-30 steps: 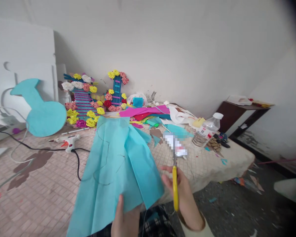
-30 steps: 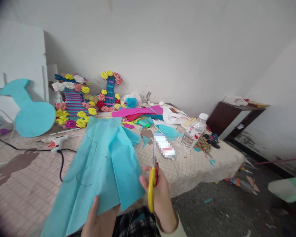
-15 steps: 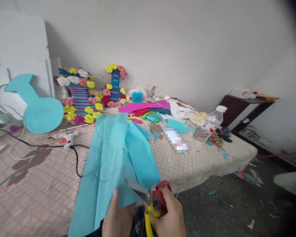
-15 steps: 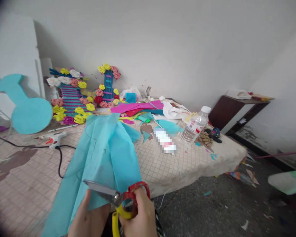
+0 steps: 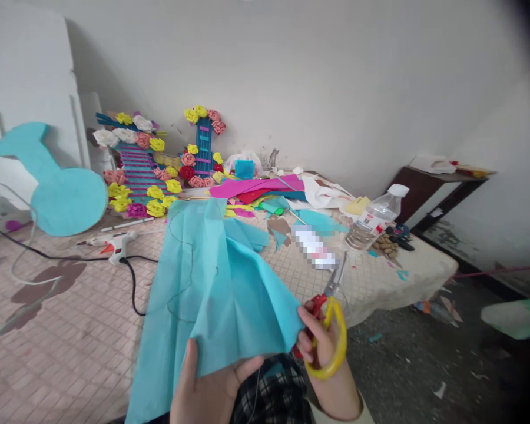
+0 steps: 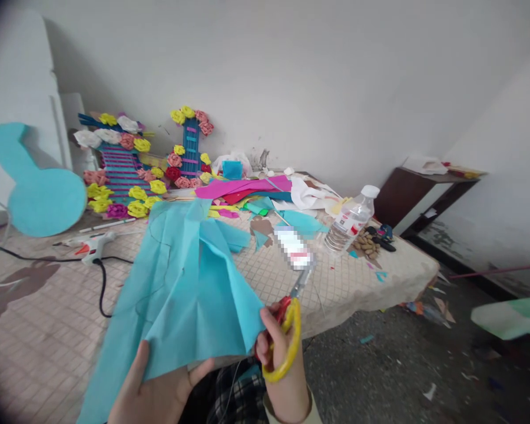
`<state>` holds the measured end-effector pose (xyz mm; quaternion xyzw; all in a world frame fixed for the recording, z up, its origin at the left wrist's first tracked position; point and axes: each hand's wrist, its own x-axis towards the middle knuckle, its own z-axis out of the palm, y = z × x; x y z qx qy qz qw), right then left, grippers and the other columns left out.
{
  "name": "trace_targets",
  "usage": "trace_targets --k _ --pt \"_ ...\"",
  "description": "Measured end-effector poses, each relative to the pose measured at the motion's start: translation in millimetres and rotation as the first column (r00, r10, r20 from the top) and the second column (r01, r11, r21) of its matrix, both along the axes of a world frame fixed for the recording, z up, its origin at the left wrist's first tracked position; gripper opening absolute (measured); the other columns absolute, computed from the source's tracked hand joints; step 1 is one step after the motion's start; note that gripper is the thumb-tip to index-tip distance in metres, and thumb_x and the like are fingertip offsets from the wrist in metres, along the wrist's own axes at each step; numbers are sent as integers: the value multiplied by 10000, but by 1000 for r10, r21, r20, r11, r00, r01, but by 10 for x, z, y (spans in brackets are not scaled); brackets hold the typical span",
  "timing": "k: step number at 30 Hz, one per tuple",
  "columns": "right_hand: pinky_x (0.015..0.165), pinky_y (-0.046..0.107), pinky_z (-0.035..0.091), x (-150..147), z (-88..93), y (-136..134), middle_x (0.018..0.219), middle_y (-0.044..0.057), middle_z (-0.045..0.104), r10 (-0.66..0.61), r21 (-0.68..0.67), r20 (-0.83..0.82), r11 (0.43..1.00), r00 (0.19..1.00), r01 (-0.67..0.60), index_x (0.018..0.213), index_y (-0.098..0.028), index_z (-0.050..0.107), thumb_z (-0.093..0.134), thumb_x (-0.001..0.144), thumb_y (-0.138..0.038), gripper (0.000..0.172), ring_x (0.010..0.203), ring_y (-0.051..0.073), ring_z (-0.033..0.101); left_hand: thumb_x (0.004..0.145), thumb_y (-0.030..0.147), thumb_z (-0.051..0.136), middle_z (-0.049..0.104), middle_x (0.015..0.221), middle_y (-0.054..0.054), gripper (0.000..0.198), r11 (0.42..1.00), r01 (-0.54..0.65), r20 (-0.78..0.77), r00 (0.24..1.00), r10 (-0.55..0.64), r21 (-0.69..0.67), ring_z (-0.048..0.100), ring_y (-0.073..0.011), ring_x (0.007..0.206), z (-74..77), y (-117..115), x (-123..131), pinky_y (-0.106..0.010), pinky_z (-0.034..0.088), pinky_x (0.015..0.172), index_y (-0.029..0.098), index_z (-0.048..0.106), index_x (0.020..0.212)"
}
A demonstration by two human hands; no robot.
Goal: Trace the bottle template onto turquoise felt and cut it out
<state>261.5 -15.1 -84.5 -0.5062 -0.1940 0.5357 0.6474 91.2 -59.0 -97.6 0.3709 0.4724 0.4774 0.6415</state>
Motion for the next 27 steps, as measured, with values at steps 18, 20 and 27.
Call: trace_targets --k 18,20,27 --pt "279 136 164 52 150 -591 440 -95 406 97 24 244 994 965 -106 698 -219 374 636 708 -400 319 248 14 265 760 170 533 491 1240 156 320 983 -44 -100 993 63 180 -58 -102 1321 -51 -69 -5 -411 -97 1069 386 635 974" --pt "292 130 181 -28 145 -612 530 -77 457 203 41 180 976 963 -214 723 -212 394 664 679 -417 342 289 3 288 792 190 499 492 1246 139 306 946 55 -334 941 58 320 0 -150 1331 -59 -65 9 -473 -155 1028 382 628 993" --pt "528 197 433 41 -83 -651 625 -25 524 790 267 -203 612 578 -744 746 -149 529 627 689 -506 375 526 67 502 842 135 321 429 1329 39 497 770 278 -709 638 299 575 65 -186 1320 -136 4 -50 -418 -138 1042 292 342 1313"
